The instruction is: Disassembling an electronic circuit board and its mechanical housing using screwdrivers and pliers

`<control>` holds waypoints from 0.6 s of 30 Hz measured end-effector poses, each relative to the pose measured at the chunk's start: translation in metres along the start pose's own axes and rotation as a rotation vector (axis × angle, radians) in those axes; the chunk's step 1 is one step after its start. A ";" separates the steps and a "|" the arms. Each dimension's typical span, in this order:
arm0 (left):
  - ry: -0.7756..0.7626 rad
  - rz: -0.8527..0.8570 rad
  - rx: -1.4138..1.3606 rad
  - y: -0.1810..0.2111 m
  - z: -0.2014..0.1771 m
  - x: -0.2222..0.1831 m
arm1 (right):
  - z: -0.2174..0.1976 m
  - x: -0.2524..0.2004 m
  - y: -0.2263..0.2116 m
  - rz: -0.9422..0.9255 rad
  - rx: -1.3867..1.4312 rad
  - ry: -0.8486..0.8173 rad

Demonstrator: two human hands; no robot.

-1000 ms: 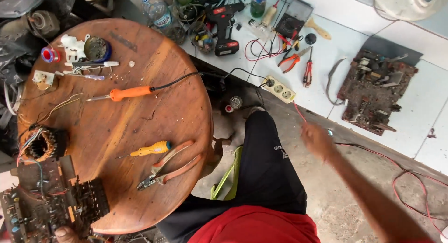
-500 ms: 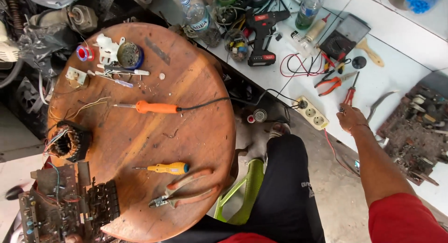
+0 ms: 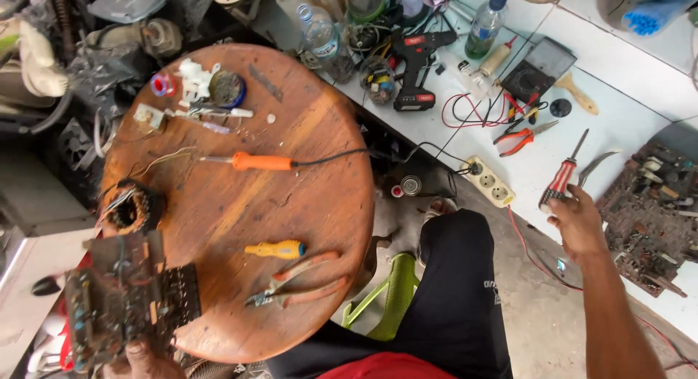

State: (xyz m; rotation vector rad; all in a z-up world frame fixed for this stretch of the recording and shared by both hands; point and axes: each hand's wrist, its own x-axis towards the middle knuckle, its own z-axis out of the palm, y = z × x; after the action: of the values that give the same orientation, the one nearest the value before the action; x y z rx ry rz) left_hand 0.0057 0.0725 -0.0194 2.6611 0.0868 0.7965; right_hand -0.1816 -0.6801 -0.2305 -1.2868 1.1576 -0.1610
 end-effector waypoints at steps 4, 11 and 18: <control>0.215 0.480 0.056 0.049 0.007 0.029 | 0.003 -0.107 -0.004 -0.184 0.113 -0.370; 0.340 -0.637 -1.388 0.049 0.032 0.045 | 0.140 -0.289 -0.058 -0.231 0.193 -0.754; 0.207 -0.609 -1.447 0.033 0.053 0.039 | 0.266 -0.401 -0.126 -1.186 -0.626 -0.777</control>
State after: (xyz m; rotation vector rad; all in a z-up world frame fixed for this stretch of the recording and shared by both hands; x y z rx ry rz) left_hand 0.0662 0.0311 -0.0286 1.0886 0.2406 0.5472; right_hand -0.1143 -0.2819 0.0604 -2.1923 -0.3615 -0.1344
